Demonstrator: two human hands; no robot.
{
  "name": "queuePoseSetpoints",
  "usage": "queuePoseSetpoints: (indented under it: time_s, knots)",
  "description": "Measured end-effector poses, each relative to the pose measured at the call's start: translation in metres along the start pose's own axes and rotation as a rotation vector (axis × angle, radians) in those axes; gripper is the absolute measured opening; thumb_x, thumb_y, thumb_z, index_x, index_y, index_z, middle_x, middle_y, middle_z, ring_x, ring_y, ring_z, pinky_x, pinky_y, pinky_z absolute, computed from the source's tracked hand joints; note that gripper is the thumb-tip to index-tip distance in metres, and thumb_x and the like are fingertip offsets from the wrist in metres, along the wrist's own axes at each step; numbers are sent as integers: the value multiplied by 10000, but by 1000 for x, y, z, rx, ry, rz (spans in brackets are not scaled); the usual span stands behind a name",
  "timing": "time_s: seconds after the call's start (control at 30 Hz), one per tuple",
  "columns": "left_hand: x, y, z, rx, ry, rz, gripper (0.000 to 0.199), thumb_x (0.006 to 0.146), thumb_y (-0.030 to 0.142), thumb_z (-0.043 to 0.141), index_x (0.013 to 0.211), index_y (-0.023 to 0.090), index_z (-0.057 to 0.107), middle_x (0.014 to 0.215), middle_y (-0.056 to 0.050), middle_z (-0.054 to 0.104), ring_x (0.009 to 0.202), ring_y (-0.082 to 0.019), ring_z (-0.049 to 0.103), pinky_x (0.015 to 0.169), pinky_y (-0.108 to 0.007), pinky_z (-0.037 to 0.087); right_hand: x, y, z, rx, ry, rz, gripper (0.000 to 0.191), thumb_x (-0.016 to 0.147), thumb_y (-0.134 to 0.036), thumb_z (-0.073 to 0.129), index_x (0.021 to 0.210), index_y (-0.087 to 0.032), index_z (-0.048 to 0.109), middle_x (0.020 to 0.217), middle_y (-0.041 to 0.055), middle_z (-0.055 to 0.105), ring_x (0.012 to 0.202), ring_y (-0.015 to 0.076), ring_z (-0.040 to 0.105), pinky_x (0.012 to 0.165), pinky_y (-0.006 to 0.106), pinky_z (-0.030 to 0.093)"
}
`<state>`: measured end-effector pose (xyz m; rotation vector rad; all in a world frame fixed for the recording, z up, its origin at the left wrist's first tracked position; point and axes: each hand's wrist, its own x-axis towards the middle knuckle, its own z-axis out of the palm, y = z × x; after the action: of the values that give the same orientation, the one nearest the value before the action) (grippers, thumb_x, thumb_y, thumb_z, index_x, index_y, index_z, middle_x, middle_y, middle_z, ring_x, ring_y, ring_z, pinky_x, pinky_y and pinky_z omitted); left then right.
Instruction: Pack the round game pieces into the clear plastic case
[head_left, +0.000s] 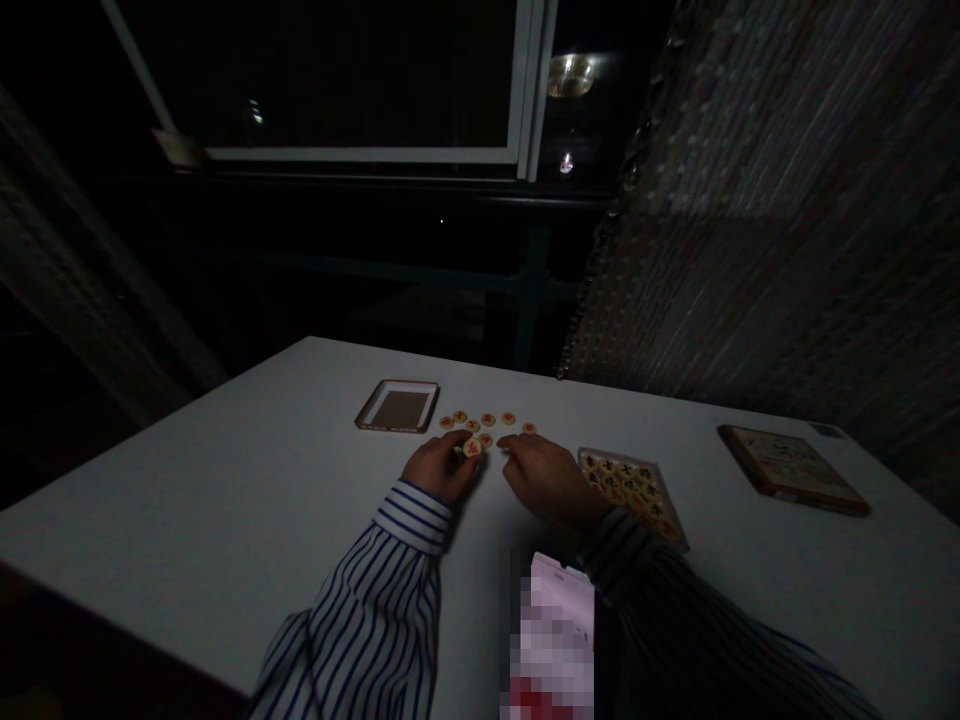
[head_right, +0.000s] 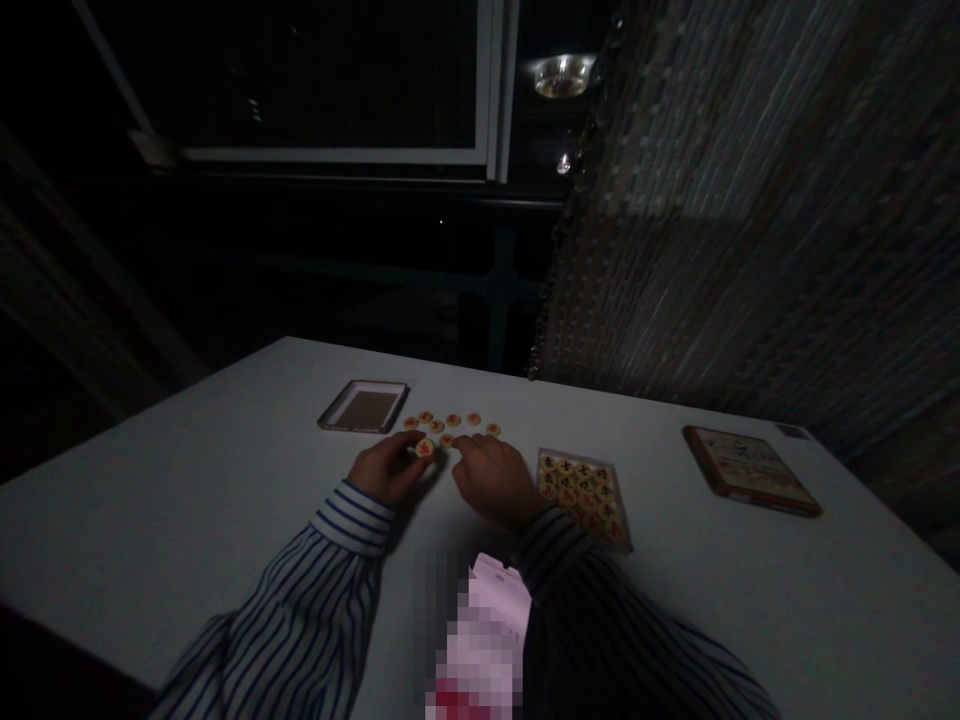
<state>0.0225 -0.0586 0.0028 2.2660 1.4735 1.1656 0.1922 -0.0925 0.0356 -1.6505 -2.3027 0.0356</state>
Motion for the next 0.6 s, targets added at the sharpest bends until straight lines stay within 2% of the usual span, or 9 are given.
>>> queuePoseSetpoints:
  time_s: [0.1,0.23,0.4,0.6]
  knots:
    - [0,3,4,-90,50,-6,289,681,335,584,916,170,612,792,-45,664,622,-144,583,619,-254,467,-1,4,-9,24,52,10,342,810,-192,363,1111,-163,524,1072,78,588,1017,177,501,881,282,333]
    - [-1,11,9,-218,94,-17,269,659,303,604,892,168,613,782,-37,657,590,-124,556,589,-238,462,-5,9,-24,49,113,42,328,808,-198,377,1096,-172,531,1037,67,602,960,171,528,844,277,357]
    - [-2,23,12,-350,117,-76,260,625,285,636,852,159,626,651,-9,618,500,-95,492,483,-201,407,-15,18,-43,92,174,95,313,802,-185,379,1067,-188,547,993,49,614,922,159,542,818,267,370]
    - [-1,35,17,-576,122,-151,264,595,250,652,835,144,622,652,-6,598,509,-82,474,492,-191,406,-28,32,-61,129,213,137,324,787,-191,395,1068,-185,556,942,43,629,858,156,563,775,269,387]
